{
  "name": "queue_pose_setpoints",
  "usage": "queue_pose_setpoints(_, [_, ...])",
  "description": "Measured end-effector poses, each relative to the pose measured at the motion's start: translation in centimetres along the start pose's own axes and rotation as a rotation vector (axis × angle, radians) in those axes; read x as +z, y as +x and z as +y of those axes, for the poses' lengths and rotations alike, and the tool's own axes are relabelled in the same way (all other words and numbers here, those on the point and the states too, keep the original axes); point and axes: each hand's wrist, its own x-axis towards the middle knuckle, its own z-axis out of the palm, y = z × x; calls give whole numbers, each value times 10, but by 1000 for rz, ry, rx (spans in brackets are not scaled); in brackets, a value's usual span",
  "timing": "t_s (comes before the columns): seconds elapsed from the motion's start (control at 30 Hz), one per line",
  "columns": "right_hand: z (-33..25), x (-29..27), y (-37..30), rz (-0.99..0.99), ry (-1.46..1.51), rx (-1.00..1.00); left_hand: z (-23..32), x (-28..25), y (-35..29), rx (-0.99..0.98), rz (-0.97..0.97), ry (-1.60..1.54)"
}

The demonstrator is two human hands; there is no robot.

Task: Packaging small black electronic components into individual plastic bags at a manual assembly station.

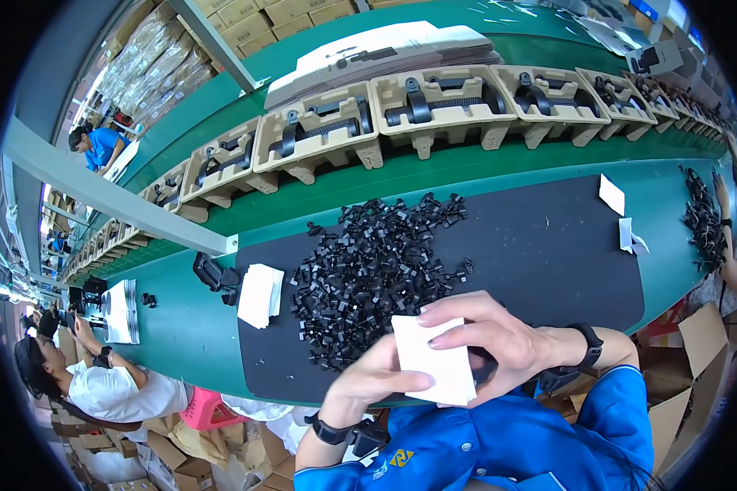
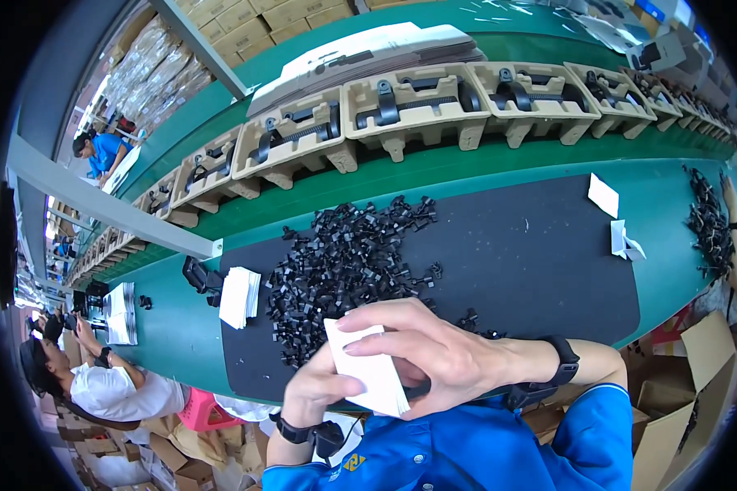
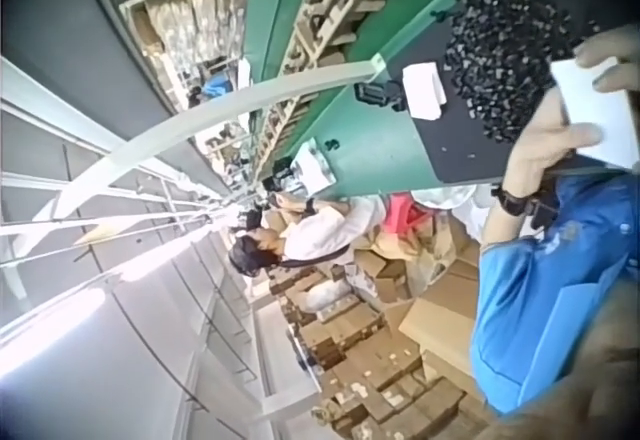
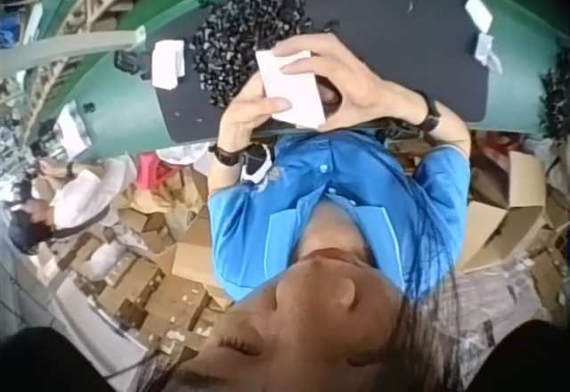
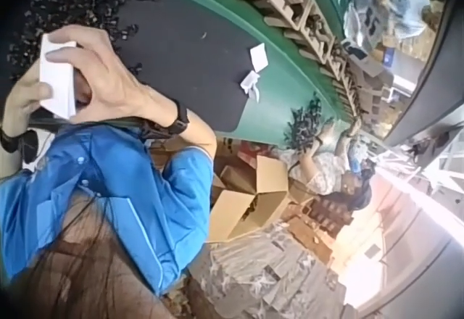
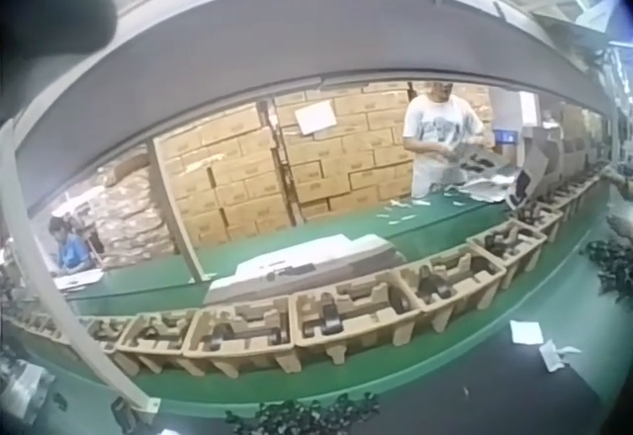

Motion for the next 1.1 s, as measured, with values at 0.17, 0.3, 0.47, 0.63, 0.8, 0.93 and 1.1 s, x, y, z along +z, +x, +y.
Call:
queue_pose_setpoints(0.17, [-11, -5, 6, -81, -394, 148, -10, 6, 7, -192, 211, -38])
queue_pose_setpoints(0.3, [-9, -4, 16, -107, -697, 205, -14, 17, 18, -88, 347, 144])
queue_pose_setpoints(0.47, [-3, 6, 4, -12, -956, 57, -11, 19, 20, -52, 415, 141])
queue_pose_setpoints(0.63, [-1, 6, -10, 24, -1041, -97, -15, 11, 16, -26, 338, 55])
queue_pose_setpoints(0.8, [-5, -1, -3, -16, -766, -13, -8, 19, 10, -131, 339, 56])
queue_pose_setpoints(0.93, [-9, -6, 5, 9, -442, 129, -12, 22, 5, -134, 289, 51])
queue_pose_setpoints(1.1, [-27, -17, 3, -323, 111, 535, -13, 14, -9, -172, 208, 427])
